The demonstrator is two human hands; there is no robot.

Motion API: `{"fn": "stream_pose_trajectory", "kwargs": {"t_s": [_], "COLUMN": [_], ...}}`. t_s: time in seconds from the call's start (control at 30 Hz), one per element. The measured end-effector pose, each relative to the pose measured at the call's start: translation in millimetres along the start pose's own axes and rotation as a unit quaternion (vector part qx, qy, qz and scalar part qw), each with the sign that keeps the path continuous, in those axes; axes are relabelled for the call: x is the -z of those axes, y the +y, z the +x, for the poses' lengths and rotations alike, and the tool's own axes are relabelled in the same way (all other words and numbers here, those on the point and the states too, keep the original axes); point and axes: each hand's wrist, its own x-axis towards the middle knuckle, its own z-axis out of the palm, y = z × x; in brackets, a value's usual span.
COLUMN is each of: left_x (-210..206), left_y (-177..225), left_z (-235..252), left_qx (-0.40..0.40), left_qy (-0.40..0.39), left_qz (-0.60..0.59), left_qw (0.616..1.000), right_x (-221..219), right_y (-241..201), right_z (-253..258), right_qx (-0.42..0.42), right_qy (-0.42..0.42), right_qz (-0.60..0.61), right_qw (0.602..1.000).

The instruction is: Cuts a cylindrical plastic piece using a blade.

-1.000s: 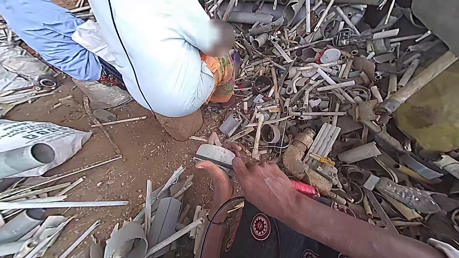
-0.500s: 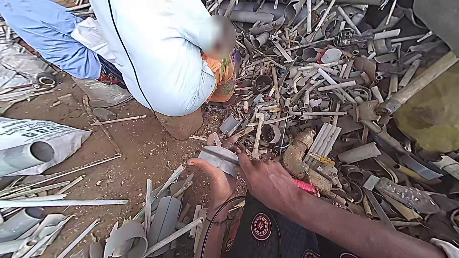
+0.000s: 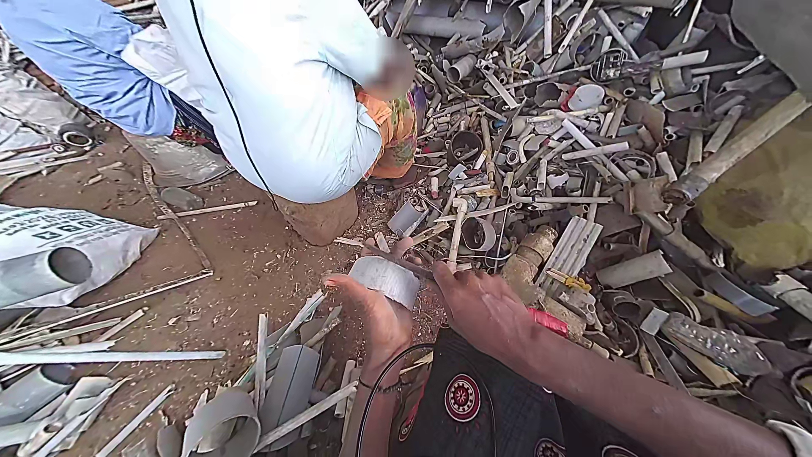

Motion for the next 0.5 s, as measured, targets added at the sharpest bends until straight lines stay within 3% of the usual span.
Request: {"fn": "stream_pose_trajectory", "kwargs": {"t_s": [0.07, 0.1, 0.27, 0.3, 0.33, 0.37, 0.43, 0.5], "left_x": [-2, -3, 3, 3, 0, -1, 4, 6], "left_y": [1, 2, -1, -3, -3, -3, -4, -3], "left_z": [1, 2, 0, 0, 1, 2, 8, 12], "left_qx": [0.016, 0.023, 0.01, 0.009, 0.01, 0.012, 0.017, 0.031], "left_qy": [0.018, 0.028, 0.007, -0.004, -0.007, -0.012, -0.003, 0.026], "left_qz": [0.0, -0.009, 0.024, 0.033, 0.032, 0.018, -0.004, -0.028], "left_qw": [1.0, 0.999, 1.0, 0.999, 0.999, 1.0, 1.0, 0.999], "right_x": [-13, -15, 18, 27, 34, 38, 48, 49], "right_y": [-3, -7, 4, 6, 8, 9, 8, 6], "right_z": [-5, -6, 12, 11, 7, 3, -2, -5], "right_qx": [0.062, 0.074, -0.046, -0.051, -0.038, -0.002, 0.065, 0.105], "right_qy": [0.092, 0.097, -0.092, -0.086, -0.025, 0.088, 0.303, 0.412], "right_qz": [-0.042, -0.046, -0.004, 0.0, 0.005, 0.006, 0.026, 0.087], "right_qw": [0.993, 0.992, 0.995, 0.995, 0.999, 0.996, 0.95, 0.901]}}
